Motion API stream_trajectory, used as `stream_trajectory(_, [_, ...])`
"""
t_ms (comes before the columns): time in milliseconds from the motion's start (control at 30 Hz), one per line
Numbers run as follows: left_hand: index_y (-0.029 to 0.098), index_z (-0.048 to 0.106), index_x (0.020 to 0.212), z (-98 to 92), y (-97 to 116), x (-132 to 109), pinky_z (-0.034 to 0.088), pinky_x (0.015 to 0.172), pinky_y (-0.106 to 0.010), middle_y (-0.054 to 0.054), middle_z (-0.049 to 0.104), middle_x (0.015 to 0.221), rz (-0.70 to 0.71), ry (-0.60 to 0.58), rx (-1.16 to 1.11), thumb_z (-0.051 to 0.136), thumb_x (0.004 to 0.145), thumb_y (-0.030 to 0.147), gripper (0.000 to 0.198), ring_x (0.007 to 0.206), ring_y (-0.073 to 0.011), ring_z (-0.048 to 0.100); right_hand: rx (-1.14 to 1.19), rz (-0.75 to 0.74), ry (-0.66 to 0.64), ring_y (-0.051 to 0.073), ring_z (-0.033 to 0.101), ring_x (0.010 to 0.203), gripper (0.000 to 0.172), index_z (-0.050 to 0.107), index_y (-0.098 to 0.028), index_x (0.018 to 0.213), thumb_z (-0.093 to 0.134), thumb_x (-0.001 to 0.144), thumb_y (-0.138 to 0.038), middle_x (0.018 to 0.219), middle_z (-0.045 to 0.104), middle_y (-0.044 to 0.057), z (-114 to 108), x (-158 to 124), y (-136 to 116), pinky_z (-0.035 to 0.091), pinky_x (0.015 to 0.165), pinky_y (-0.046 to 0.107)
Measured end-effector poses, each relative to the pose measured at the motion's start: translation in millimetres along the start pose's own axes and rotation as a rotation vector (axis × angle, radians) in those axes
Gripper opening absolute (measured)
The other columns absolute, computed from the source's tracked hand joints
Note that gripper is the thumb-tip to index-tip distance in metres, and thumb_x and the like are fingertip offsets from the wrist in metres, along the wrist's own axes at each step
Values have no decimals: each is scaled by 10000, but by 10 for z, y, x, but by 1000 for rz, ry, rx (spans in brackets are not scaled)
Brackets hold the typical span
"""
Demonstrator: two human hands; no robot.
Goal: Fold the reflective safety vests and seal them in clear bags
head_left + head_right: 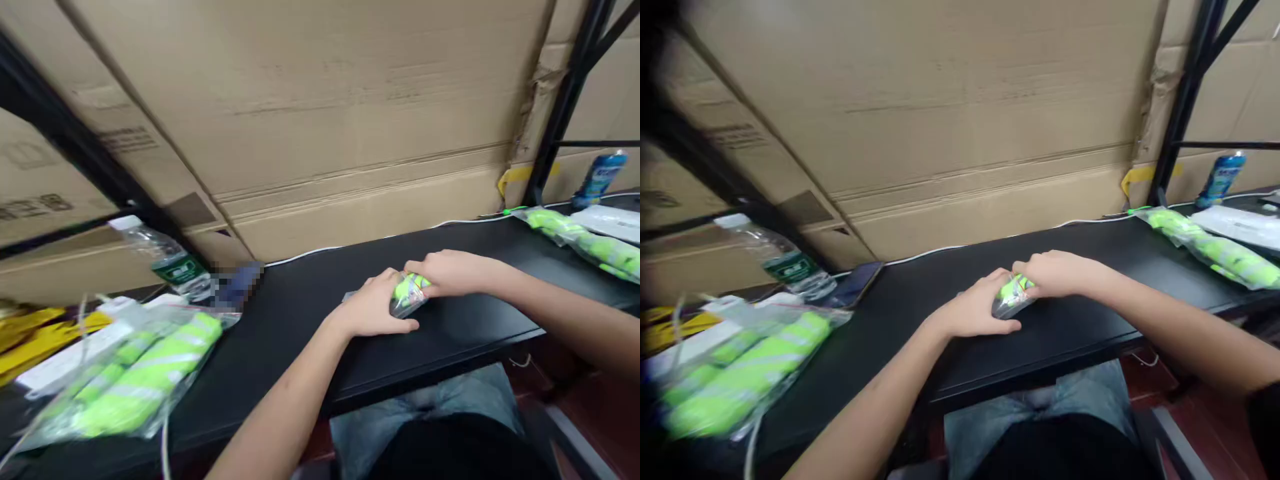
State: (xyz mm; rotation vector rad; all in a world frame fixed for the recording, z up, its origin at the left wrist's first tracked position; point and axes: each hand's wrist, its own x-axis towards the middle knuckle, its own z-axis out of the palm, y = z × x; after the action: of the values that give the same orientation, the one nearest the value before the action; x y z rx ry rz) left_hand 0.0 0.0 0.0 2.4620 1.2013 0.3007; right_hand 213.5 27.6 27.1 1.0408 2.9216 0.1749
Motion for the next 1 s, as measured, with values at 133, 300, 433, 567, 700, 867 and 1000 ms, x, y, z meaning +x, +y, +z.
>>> stream_trajectory(133, [190, 578, 1230, 45, -94, 9, 401, 1069, -526, -120, 610, 1169, 17, 40, 46, 762, 715, 506, 631, 1109, -346, 572, 2, -4, 83, 250, 711, 660, 268, 615, -123, 1077, 696, 867, -268, 792, 733, 109, 141, 216, -20, 365, 556, 281])
stream_trajectory(300, [174, 591, 1188, 86, -137, 5, 456, 994, -518, -137, 612, 1144, -52, 65, 46, 741, 736, 516, 586, 1105, -368, 579, 90, 18, 217, 293, 735, 808, 504, 571, -100, 1179, 723, 869, -466, 911, 746, 160, 554, 295, -66, 483, 670, 331])
stream_trajectory(433, [178, 575, 1249, 178, -147, 24, 442, 1013, -528, -149, 628, 1202, -31, 71, 59, 663, 828, 524, 552, 1137, -367, 580, 199, 38, 351, 295, 710, 1038, 484, 535, -140, 1248, 720, 886, -402, 1163, 710, 183, 867, 249, -29, 542, 798, 371])
stream_trajectory(567, [171, 514, 1353, 255, -173, 34, 407, 1060, -558, -182, 604, 1326, 2, 100, 83, 649, 850, 512, 623, 1226, -383, 558, 280, -93, 379, 280, 615, 1262, 401, 618, -185, 1224, 708, 903, -408, 1294, 681, 151, 915, 107, 93, 486, 1039, 429])
stream_trajectory(700, [200, 513, 1361, 257, -192, 36, 395, 1078, -555, -172, 581, 1391, 13, 95, 80, 656, 845, 523, 626, 1296, -385, 526, 356, -221, 333, 291, 355, 1492, 486, 527, -297, 1453, 596, 971, -312, 1574, 454, 97, 869, -161, 279, 256, 1205, 576])
stream_trajectory(867, [190, 546, 1326, 216, -164, 45, 402, 1071, -535, -156, 604, 1368, 12, 92, 77, 668, 829, 533, 616, 1285, -382, 524, 365, -207, 282, 268, 437, 1441, 574, 437, -285, 1527, 507, 966, -181, 1595, 408, 123, 904, -303, 460, 414, 1145, 500])
stream_trajectory(1000, [214, 598, 1240, 184, -108, 52, 441, 1020, -517, -123, 656, 1256, -8, 101, 85, 663, 825, 533, 528, 1222, -372, 565, 389, -165, 416, 261, 642, 1217, 524, 459, -220, 1479, 558, 965, -247, 1360, 635, 141, 926, -218, 426, 549, 1005, 458])
